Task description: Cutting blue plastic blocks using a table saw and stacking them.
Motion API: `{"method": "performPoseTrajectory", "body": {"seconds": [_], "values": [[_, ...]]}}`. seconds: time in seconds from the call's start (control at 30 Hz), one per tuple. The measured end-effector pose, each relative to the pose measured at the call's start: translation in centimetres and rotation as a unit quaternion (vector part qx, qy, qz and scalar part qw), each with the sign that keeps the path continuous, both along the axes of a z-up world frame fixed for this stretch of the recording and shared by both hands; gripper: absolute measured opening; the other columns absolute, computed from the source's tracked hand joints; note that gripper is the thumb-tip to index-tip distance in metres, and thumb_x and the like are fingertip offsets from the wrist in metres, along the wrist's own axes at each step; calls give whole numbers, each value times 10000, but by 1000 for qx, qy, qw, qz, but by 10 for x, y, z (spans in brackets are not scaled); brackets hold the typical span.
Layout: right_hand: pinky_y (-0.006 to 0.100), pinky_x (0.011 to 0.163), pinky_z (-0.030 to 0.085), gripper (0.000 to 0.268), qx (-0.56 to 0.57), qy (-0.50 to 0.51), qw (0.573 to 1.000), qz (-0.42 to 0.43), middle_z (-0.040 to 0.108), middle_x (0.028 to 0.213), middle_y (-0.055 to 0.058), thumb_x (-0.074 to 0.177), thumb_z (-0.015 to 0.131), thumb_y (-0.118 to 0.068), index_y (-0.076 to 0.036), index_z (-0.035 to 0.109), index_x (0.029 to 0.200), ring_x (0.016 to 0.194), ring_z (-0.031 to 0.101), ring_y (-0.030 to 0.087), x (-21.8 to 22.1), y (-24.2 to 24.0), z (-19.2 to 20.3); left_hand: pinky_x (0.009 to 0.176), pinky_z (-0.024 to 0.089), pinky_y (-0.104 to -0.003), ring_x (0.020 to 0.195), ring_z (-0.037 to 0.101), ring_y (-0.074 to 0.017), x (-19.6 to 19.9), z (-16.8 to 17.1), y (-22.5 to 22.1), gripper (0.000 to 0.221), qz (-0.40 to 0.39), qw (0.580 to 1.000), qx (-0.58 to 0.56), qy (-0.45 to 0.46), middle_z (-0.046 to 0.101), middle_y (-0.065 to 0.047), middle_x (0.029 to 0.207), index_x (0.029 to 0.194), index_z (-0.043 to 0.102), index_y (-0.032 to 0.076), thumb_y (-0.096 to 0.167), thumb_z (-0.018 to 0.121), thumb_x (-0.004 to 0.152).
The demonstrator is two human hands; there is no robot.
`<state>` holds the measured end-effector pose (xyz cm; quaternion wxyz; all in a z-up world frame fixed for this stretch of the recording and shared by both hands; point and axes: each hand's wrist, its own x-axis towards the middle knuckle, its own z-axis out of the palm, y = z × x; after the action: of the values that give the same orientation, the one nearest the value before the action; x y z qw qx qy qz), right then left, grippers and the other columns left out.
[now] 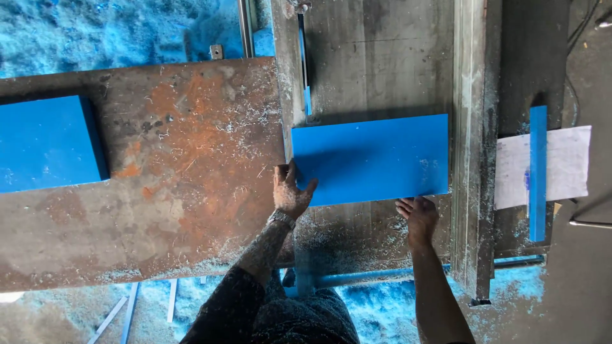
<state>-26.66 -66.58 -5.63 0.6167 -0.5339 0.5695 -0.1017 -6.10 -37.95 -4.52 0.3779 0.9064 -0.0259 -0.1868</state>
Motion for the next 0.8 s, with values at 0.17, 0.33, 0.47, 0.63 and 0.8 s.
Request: {"method": "performPoseTrajectory", "body": {"seconds": [0.17,0.33,0.47,0.63,0.8], "values": [[579,876,607,246,15,7,1000,10,696,1090,285,1093,545,-154,43,480,1225,991,724,452,7,-6,-9,1129,373,-600,1268,506,-530,3,-9,-15,932,-18,1000,-16,10,507,-288,1329,1488,510,-8,550,754,783],[589,880,607,425,-10,3,1000,5,629,1143,331,1071,666,-135,86,385,1302,1006,700,504,31,-4,17,1142,350,-586,1237,517,-487,1,-7,-31,954,-21,999,-34,7,481,-260,1311,1473,503,-37,571,736,776],[488,835,625,502,-42,12,999,11,615,1159,289,1063,716,-175,45,334,1303,941,722,408,34,-5,9,1148,323,-608,1231,507,-510,2,-7,-32,975,-28,999,-35,-10,452,-291,1329,1492,459,-68,541,730,780],[466,829,621,520,-51,11,999,5,614,1166,274,1072,731,-215,16,318,1288,944,722,410,33,-5,5,1166,300,-610,1247,495,-523,1,-21,-31,1001,-34,999,-39,-8,436,-288,1350,1523,429,-37,543,739,768],[388,804,617,483,-72,18,997,6,636,1130,200,1073,725,-247,-27,335,1256,902,737,309,38,-4,-4,1158,294,-622,1256,473,-508,5,-16,-28,1058,-54,997,-57,10,399,-262,1379,1575,353,2,516,763,746]]}}
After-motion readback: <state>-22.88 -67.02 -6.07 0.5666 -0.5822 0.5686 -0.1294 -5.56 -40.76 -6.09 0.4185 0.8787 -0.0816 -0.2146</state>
